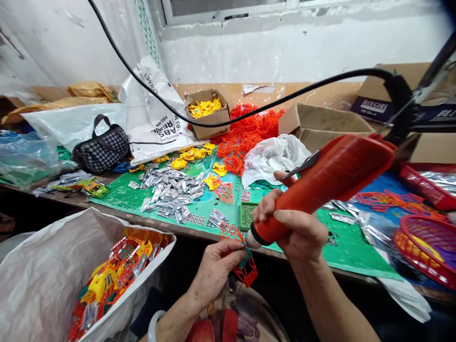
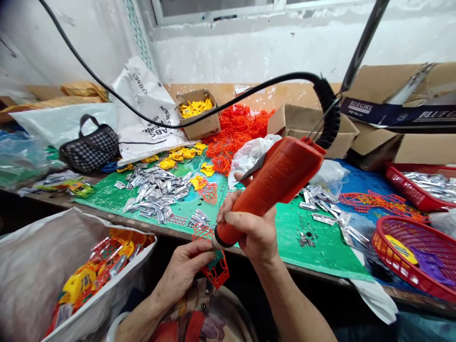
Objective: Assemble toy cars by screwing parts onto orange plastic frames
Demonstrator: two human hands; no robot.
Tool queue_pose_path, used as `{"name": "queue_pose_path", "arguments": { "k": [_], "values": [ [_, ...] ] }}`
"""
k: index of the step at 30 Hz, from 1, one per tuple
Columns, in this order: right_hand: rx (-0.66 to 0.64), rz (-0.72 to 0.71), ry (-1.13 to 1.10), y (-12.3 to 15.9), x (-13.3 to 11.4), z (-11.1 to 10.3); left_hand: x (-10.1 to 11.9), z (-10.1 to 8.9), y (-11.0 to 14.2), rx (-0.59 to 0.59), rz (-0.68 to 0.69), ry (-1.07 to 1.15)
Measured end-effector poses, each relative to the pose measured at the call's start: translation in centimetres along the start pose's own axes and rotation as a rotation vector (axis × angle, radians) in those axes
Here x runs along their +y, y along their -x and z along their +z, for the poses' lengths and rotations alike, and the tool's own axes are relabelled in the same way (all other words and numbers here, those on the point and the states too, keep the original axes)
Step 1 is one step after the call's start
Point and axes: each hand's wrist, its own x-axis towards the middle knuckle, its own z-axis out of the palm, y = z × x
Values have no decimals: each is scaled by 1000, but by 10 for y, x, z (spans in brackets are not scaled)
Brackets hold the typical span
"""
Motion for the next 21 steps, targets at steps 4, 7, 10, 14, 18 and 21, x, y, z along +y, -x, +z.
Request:
{"name": "queue_pose_path", "arguments": {
  "k": [4, 7, 10, 14, 18, 21],
  "values": [
    [-11, 21, 8, 2, 4, 0, 1, -2, 3, -13, 28, -20],
    [-7, 24, 33, 3, 7, 1, 1, -4, 3, -43, 5, 26],
    [16, 14, 48, 2, 7, 3, 2, -5, 0, -72, -38, 66],
    [56, -22, 84, 2, 5, 4, 5, -3, -5, -89, -78, 86],
    [65, -42, 96, 2, 4, 2, 4, -3, -8, -112, -95, 104],
    [73, -63, 90, 2, 4, -1, -2, -9, -10, -55, -119, 117]
  ]
}}
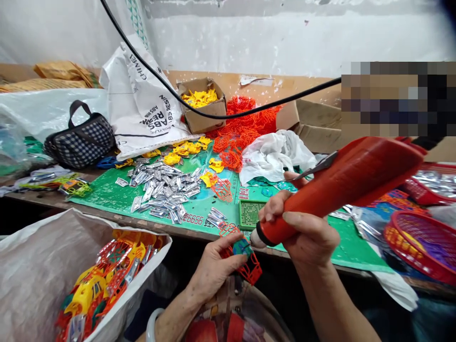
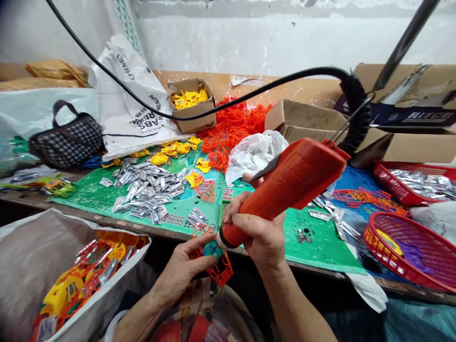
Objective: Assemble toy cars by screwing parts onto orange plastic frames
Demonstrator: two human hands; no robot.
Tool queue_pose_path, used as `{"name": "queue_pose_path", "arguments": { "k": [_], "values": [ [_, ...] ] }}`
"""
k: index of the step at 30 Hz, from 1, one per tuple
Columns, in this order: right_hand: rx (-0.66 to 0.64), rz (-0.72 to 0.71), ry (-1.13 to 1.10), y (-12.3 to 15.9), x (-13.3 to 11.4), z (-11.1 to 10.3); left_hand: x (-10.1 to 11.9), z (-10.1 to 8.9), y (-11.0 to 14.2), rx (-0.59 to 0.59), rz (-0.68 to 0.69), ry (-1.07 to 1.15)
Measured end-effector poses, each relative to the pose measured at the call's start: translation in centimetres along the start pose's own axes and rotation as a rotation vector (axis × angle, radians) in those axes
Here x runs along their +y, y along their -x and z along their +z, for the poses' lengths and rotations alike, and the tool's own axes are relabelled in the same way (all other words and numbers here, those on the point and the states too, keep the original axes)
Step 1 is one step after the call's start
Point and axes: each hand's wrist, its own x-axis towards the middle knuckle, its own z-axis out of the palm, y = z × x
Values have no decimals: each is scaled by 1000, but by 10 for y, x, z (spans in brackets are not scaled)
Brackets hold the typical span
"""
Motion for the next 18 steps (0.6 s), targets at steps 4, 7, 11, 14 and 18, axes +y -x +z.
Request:
{"name": "queue_pose_path", "arguments": {
  "k": [4, 7, 11, 14, 18],
  "values": [
    [-1, -15, 3, -3, 0, -1, -4, -9, -4, 67, 2, 39],
    [-14, -12, 29, -6, 1, 1, -2, -11, -5, 104, 40, 46],
    [-41, 6, 50, -10, 4, 4, -1, -11, -8, 152, 87, 9],
    [-47, 22, 55, -12, 8, 3, -2, -11, -12, 162, 87, -12],
    [-30, 45, 91, -13, 12, -3, -4, -11, -19, 156, 89, -56]
  ]
}}
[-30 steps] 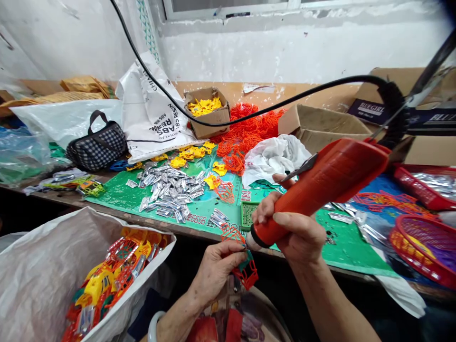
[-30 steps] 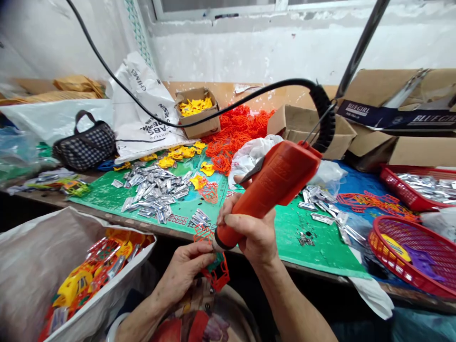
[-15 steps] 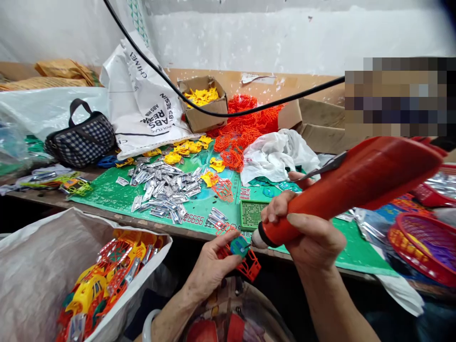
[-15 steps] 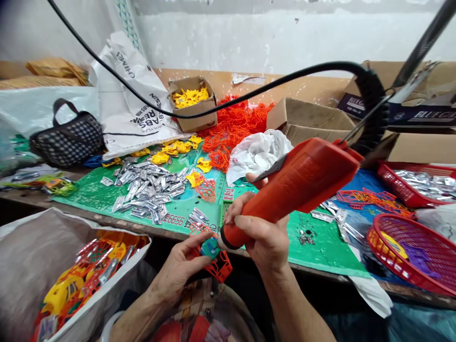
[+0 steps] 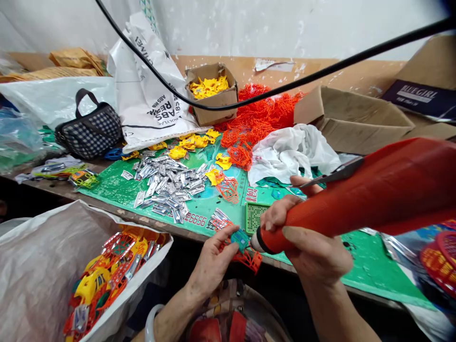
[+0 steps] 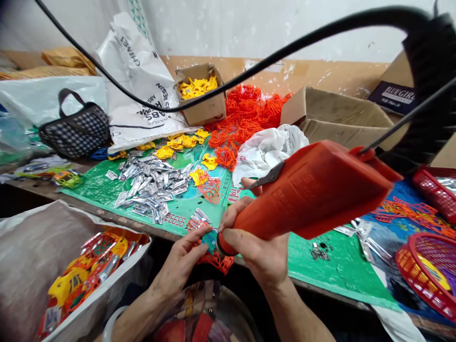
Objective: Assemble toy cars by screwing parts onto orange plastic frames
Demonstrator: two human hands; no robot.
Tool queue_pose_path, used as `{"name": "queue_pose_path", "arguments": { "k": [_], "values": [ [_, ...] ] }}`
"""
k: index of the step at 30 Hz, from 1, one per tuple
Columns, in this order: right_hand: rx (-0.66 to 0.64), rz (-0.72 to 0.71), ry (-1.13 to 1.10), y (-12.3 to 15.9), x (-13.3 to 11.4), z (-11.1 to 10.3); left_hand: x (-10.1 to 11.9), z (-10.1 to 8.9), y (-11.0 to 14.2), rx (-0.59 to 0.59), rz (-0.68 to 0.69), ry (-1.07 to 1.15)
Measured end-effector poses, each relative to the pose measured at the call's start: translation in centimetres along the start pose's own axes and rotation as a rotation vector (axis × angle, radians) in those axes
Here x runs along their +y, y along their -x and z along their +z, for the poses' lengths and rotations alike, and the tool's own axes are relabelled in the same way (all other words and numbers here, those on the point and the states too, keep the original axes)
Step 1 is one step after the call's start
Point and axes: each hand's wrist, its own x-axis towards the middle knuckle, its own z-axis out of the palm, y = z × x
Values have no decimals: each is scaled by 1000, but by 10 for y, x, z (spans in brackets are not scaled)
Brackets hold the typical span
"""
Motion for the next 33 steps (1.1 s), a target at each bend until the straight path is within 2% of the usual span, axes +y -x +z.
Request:
{"name": "queue_pose_path", "arguments": {
  "k": [14, 23, 33],
  "values": [
    [-68, 19, 45, -10, 12, -12, -1, 2, -14, 81, -37, 58],
    [-103, 20, 111, -12, 15, -18, -6, 1, -19, 65, -54, 102],
    [-111, 41, 63, -9, 13, -20, -8, 3, -18, 41, -50, 143]
  ]
}}
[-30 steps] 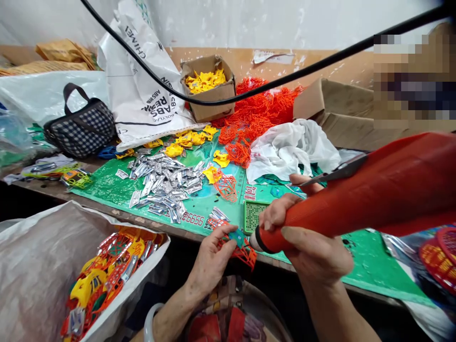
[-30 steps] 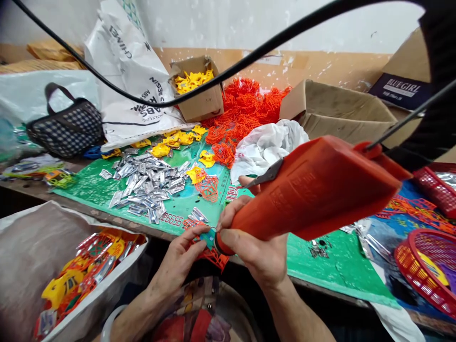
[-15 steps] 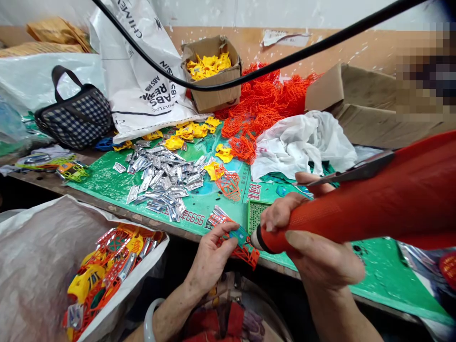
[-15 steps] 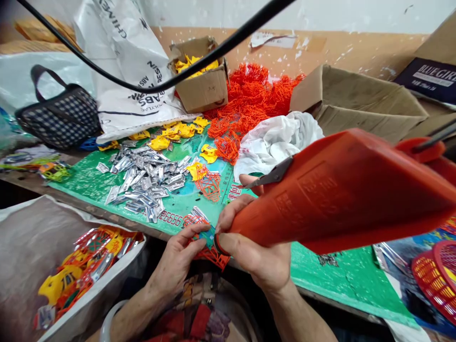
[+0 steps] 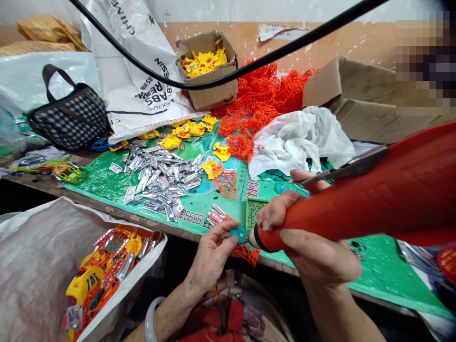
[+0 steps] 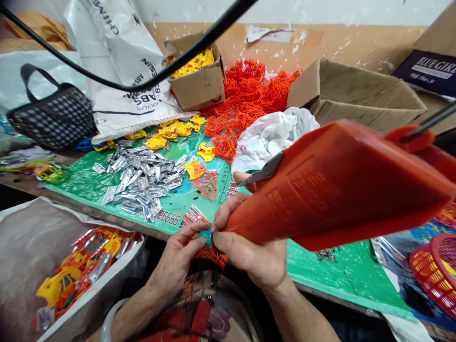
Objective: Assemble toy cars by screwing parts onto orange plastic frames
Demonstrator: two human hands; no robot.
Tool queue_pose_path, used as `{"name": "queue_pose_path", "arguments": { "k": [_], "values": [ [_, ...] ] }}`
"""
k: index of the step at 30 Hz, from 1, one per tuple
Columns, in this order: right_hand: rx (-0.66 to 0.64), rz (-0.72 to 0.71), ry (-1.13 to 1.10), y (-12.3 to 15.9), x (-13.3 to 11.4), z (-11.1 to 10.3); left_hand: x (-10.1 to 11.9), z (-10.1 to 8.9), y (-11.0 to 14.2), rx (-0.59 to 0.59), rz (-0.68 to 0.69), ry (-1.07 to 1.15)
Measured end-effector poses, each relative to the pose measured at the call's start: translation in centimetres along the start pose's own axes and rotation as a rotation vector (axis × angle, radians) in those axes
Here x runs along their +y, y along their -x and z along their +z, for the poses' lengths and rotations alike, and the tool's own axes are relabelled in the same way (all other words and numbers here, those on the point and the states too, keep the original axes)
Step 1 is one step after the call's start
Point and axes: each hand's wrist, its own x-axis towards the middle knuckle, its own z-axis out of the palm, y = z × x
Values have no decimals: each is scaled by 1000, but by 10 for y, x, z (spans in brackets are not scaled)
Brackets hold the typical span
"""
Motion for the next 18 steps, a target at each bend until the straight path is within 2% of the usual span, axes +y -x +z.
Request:
{"name": "queue_pose_path", "arguments": {
  "k": [18],
  "values": [
    [0, 20, 13, 0, 5, 0, -4, 0, 0, -14, 7, 88]
  ]
}}
